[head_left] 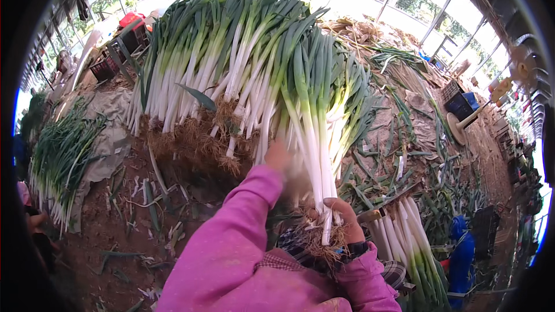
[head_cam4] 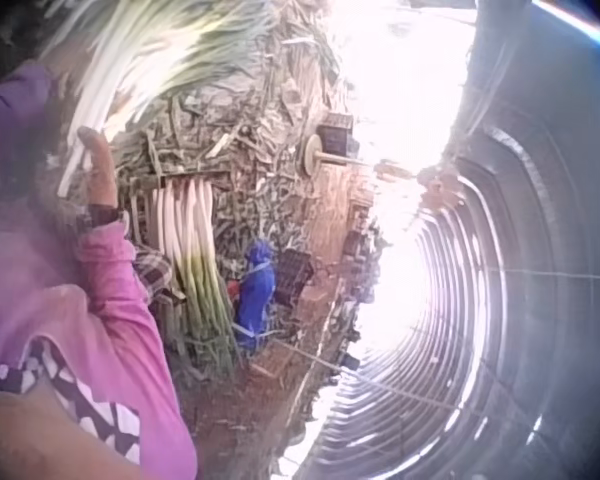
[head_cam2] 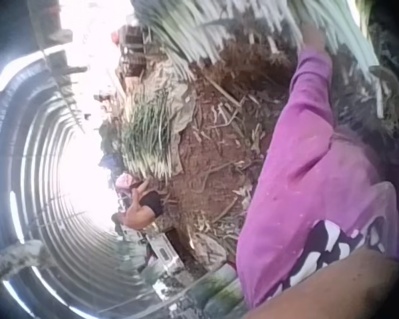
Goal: The person picks up leeks from a pile and places them into a metal frame to form organized bundles.
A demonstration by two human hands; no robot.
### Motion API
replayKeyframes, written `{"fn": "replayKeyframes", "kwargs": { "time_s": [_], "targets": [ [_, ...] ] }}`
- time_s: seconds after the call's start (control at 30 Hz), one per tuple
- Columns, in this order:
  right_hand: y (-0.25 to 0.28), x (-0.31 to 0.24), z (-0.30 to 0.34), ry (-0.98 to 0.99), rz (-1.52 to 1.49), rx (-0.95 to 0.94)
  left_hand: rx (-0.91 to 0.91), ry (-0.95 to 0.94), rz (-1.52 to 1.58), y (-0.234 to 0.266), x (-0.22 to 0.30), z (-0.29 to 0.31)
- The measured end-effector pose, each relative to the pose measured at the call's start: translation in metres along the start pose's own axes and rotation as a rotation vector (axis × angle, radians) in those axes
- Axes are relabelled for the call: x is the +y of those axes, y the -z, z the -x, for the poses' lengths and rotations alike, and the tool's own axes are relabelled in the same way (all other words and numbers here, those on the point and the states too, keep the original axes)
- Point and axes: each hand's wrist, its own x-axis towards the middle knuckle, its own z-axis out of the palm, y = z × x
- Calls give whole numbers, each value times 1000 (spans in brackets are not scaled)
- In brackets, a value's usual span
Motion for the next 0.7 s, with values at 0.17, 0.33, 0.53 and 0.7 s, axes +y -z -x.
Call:
{"fn": "replayKeyframes", "kwargs": {
  "time_s": [0.17, 0.33, 0.53, 0.7],
  "targets": [
    [2, 2, -51, 2, 222, -122, -188, -163, -108, 20, -21, -1],
    [16, 6, -65, -18, 233, -153, -480, -54, 284, 48, -61, 71],
    [13, 19, -65, -26, 269, -90, -623, 90, 753, 161, -17, 143],
    [-32, 11, -16, 241, 371, -7, -615, -128, 879, 252, 23, 160]
  ]
}}
